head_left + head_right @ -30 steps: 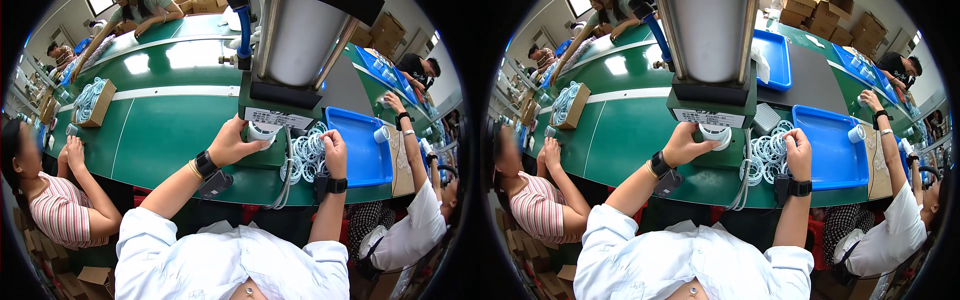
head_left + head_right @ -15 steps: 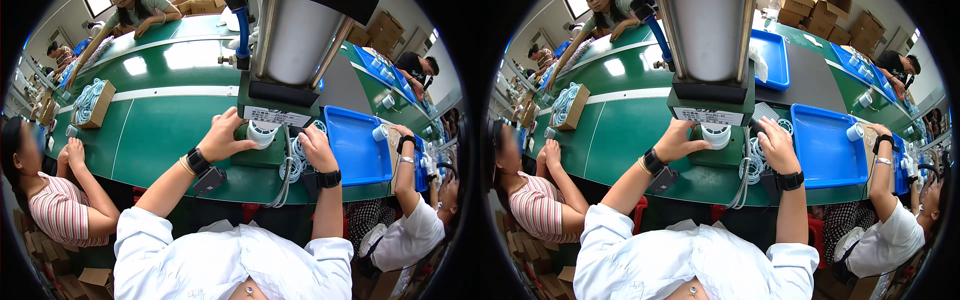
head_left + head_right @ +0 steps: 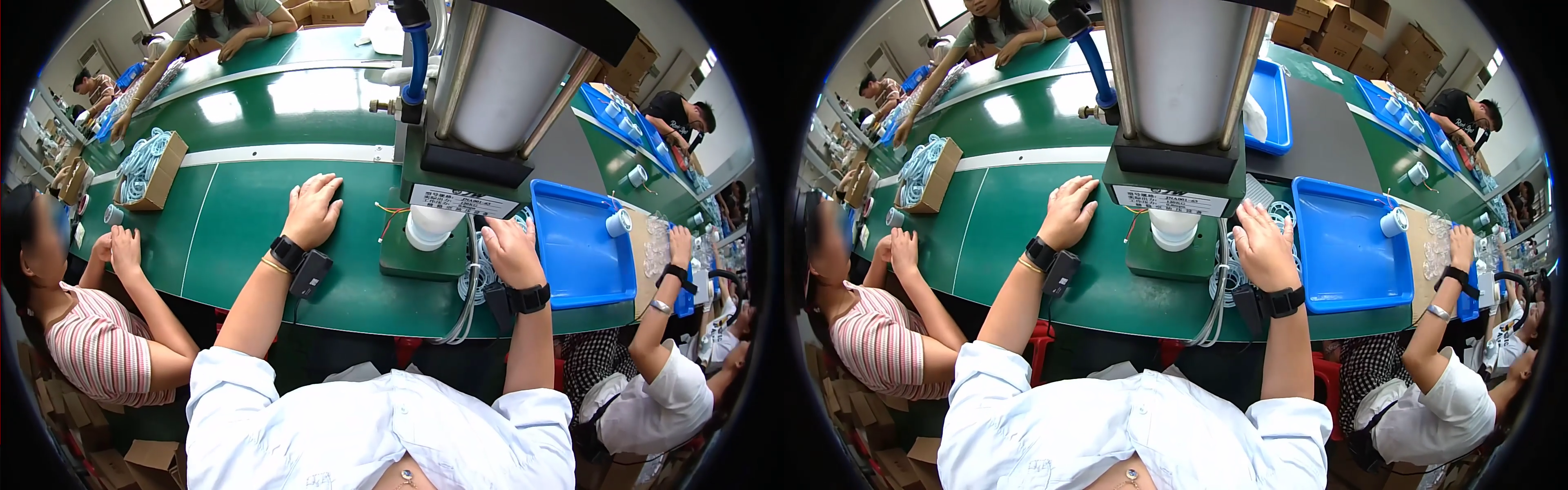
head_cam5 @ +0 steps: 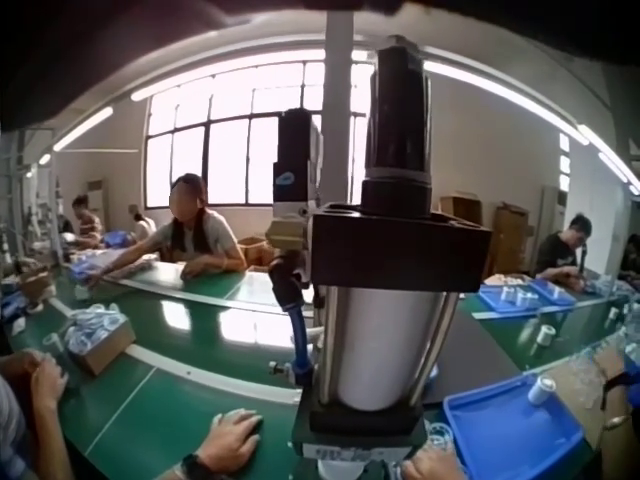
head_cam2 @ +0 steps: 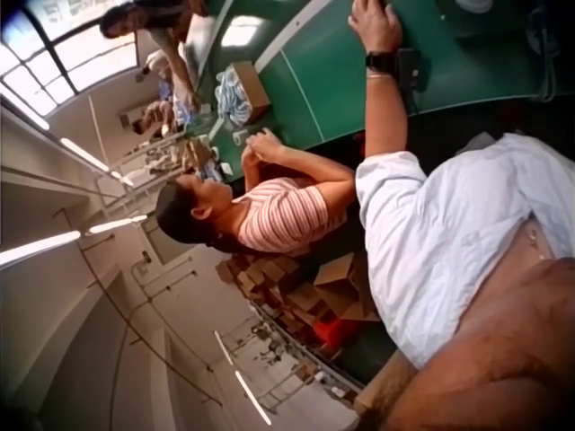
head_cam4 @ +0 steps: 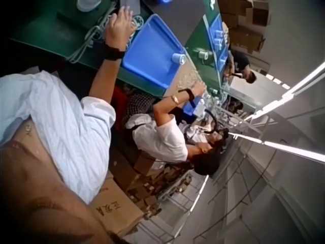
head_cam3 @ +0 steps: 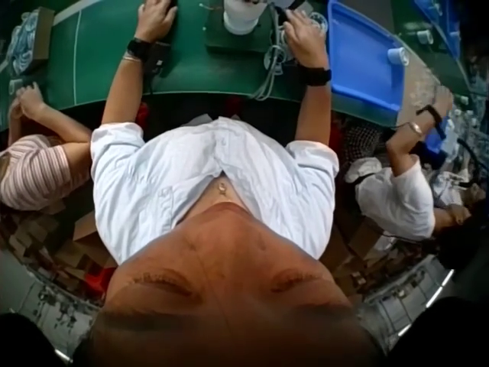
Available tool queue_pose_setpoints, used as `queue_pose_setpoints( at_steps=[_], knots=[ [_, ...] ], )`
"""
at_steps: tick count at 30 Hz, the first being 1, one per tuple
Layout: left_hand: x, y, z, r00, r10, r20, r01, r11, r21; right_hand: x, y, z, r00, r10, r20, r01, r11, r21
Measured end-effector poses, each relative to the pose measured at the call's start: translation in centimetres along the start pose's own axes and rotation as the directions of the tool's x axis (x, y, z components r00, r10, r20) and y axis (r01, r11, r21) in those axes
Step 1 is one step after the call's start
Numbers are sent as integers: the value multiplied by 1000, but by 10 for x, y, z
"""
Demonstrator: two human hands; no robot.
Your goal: The person picks up a white cylindrical component, places it into a pneumatic press, and removes it to place on a blue tray.
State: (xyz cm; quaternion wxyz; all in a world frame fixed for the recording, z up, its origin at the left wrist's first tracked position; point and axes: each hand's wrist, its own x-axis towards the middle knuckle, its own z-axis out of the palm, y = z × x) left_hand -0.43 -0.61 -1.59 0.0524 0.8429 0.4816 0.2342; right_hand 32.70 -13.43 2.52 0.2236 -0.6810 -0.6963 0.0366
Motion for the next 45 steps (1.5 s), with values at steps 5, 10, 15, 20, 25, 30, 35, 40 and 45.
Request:
queue_pose_setpoints(
  at_steps=[5,10,15,20,25,30,35,40,45],
  knots=[
    [0,2,-2,1000,6,7,-6,999,38,13,-37,-35,993,-59,100,35,975,221],
    [7,1,0,997,83,-10,-83,996,-38,29,-79,-31,981,-184,65,109,793,599],
    [0,-15,0,995,101,25,-100,995,-22,27,-48,-34,986,-28,-163,123,785,607],
    [2,-11,1,995,97,18,-97,995,-35,16,68,-64,943,239,-231,-54,797,602],
    [5,-12,3,996,86,8,-86,996,-14,5,182,-102,825,466,-320,-317,850,420],
    [8,-10,7,995,105,6,-105,995,0,5,269,-94,789,519,-328,-549,836,4],
    [-1,-7,-5,997,72,-19,-72,997,-4,16,259,-84,802,456,-386,-464,882,76],
    [-4,0,-12,992,90,-90,-94,994,-48,0,147,-76,868,465,-176,-195,645,739],
    [-14,-11,-56,997,5,-80,-6,1000,-20,-34,80,-36,969,242,-46,-115,610,784]
  ],
)
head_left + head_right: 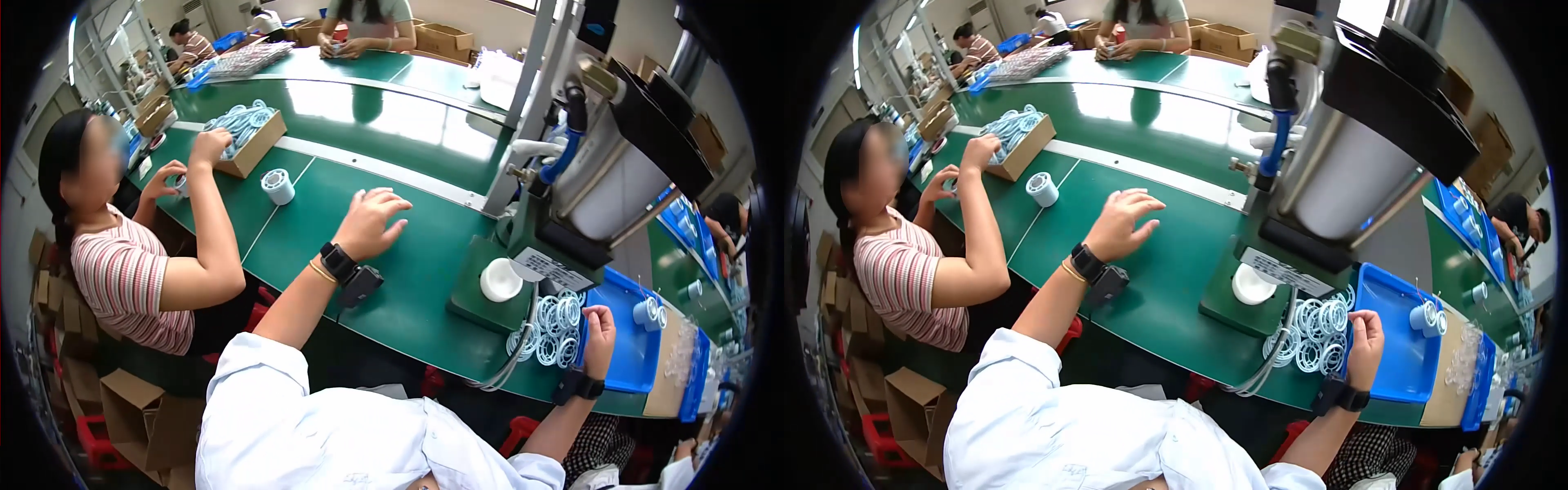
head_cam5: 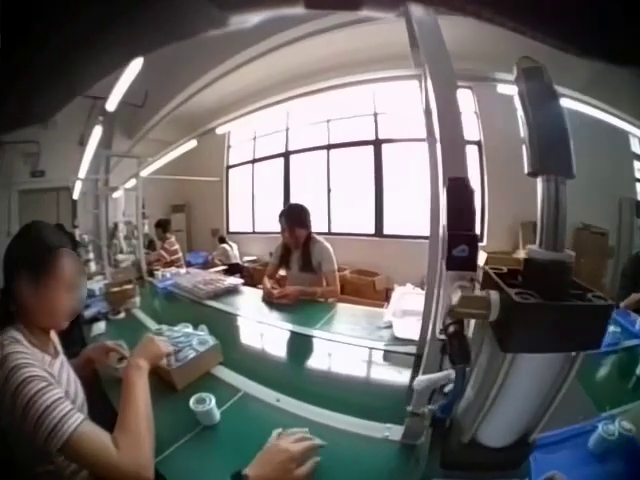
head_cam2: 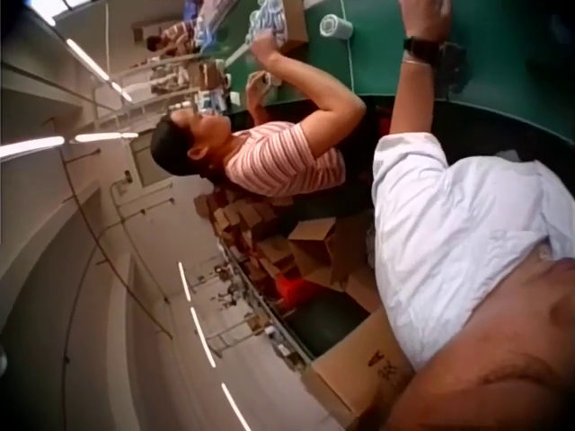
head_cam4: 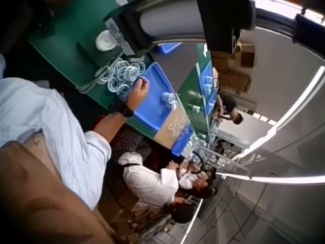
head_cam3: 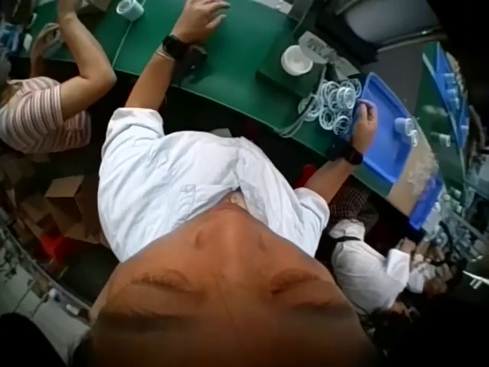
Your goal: The person picks up a white cylindrical component, places it into a pneumatic press, and removes it to place on a blue tray.
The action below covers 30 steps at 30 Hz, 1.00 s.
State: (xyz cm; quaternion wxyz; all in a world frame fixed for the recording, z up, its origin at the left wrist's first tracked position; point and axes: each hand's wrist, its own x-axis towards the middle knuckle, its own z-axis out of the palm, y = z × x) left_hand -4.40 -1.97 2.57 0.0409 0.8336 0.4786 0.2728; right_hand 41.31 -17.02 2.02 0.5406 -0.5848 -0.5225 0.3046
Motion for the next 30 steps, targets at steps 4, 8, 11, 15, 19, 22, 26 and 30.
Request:
queue_pose_setpoints(
  at_steps=[4,8,11,15,19,22,26,30],
  knots=[
    [-23,-68,-71,979,-162,-122,195,919,343,-2,5,9,999,18,-31,-18,1000,0],
    [-76,-190,-119,928,-370,46,373,921,-117,6,6,17,1000,14,-14,-13,997,76],
    [-69,-167,-96,926,-376,33,377,926,-4,0,7,16,999,28,-37,-27,999,48],
    [-63,-132,-71,924,-377,-55,381,910,166,-4,2,15,999,-1,-32,0,1000,-17],
    [-52,-116,-47,932,-361,-47,357,931,-74,-3,1,19,1000,8,-23,-8,1000,-4],
    [-34,-72,-24,953,-301,22,288,887,-362,1,-3,25,998,67,5,-67,996,-64],
    [-7,28,-9,986,-145,79,161,752,-639,-1,5,26,998,59,-36,-61,995,-74],
    [13,109,13,996,26,85,48,649,-759,-4,4,23,998,60,-36,-63,996,-61]
  ],
)
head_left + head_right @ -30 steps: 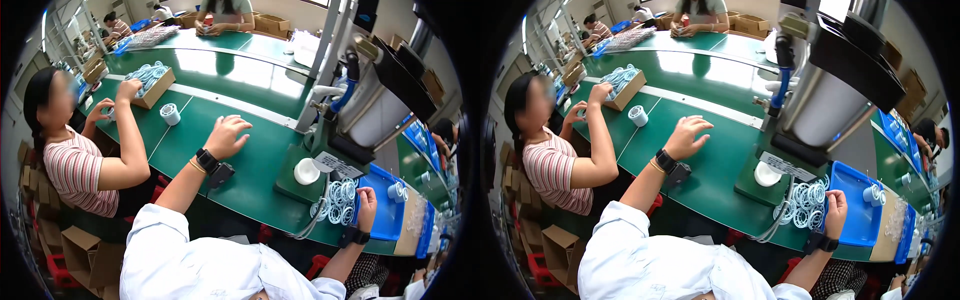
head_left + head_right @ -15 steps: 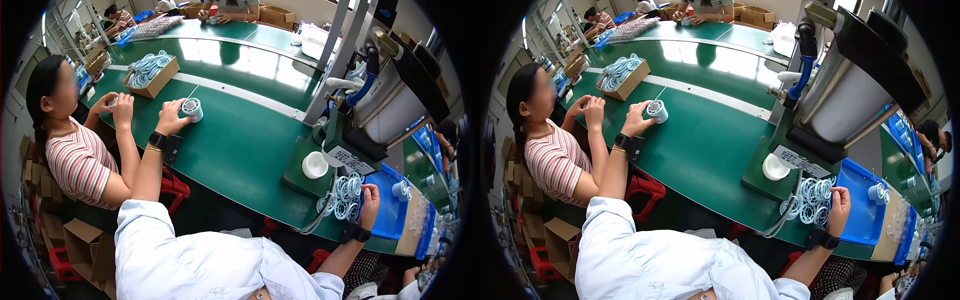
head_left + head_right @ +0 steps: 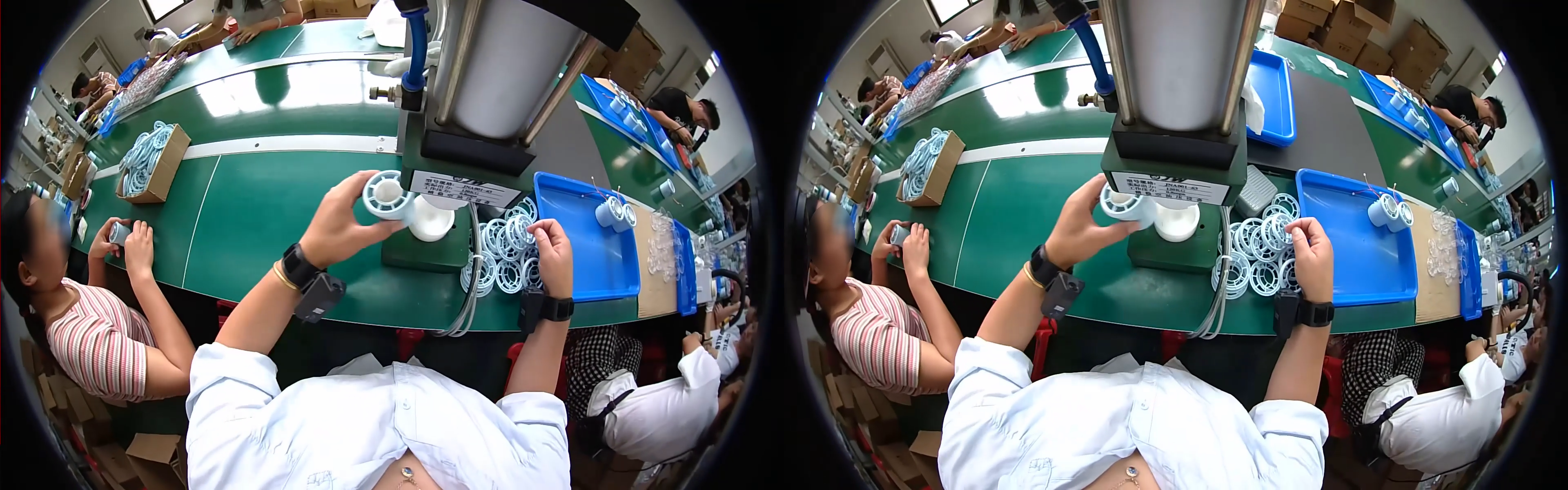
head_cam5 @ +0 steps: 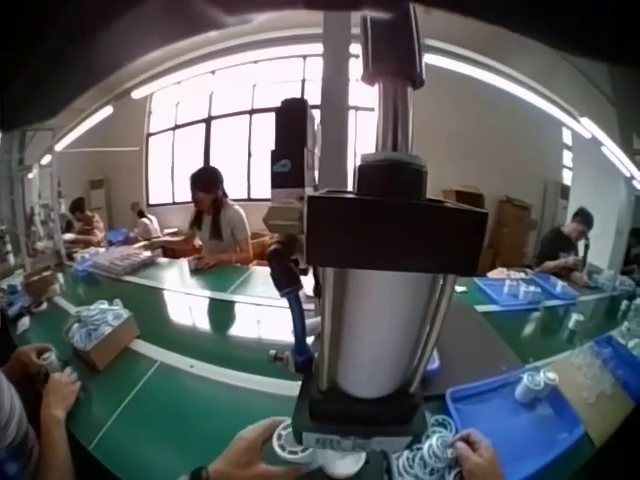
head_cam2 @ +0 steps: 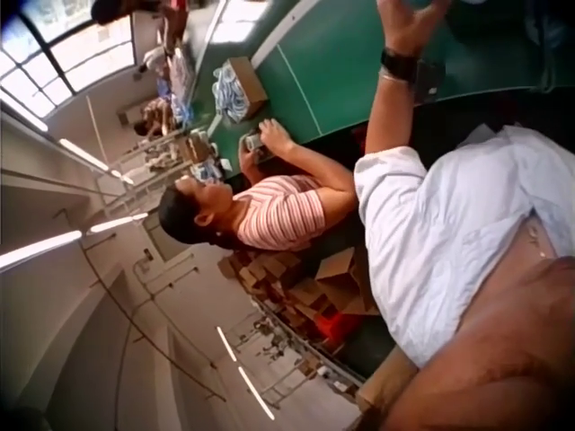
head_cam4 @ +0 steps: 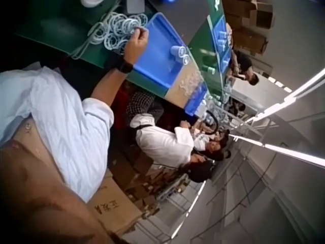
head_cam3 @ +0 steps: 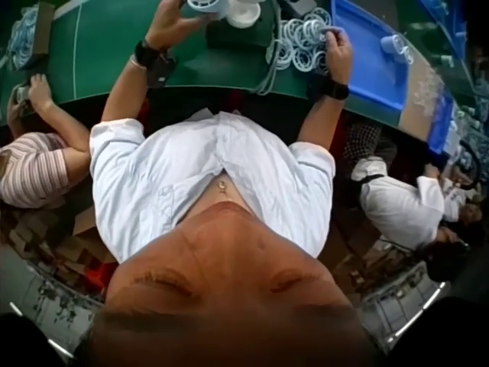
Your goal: The person picks up a white cylindrical component, places it into a pneumatic press, and removes it to place on a blue tray.
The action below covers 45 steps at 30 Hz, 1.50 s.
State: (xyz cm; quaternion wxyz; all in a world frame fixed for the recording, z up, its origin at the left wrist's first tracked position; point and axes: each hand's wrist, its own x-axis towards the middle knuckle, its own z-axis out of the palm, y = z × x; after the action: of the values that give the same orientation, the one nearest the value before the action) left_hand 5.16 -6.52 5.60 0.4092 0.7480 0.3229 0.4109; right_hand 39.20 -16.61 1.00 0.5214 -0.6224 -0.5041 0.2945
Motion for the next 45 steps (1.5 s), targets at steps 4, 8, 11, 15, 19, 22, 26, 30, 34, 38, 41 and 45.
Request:
queue_pose_setpoints(
  at_steps=[4,8,11,15,19,22,26,30,34,38,41,45],
  knots=[
    [12,2,30,997,56,62,-62,992,108,0,1,1,1000,-15,-6,15,1000,11],
    [19,5,34,989,57,134,-93,954,285,-2,0,1,1000,-15,8,15,1000,19],
    [19,8,35,988,90,125,-110,981,161,-2,-7,2,1000,2,20,-1,1000,-20],
    [14,5,39,993,-18,119,-3,984,179,3,-9,6,998,-19,59,26,993,-115],
    [16,-19,25,975,66,212,-120,960,254,15,-24,34,888,-389,245,457,800,-389],
    [17,-54,-7,992,89,91,-96,992,78,15,-26,45,894,-354,276,449,706,-548],
    [4,-78,-39,1000,-22,-17,28,814,580,12,-31,45,927,-225,301,369,702,-610],
    [-4,-87,-40,997,-75,-10,51,564,824,10,-28,46,932,-180,314,340,731,-591],
    [-2,-85,-39,992,-126,6,70,587,807,11,-26,49,920,-248,304,389,681,-621],
    [-4,-86,-44,995,-102,10,52,589,807,19,-41,56,904,-304,299,414,793,-447],
    [-2,-88,-45,996,-82,30,25,592,805,18,-70,72,887,-305,347,398,886,-238],
    [2,-92,-39,999,-19,51,-28,617,787,16,-105,102,873,-198,446,292,944,-152]
  ],
)
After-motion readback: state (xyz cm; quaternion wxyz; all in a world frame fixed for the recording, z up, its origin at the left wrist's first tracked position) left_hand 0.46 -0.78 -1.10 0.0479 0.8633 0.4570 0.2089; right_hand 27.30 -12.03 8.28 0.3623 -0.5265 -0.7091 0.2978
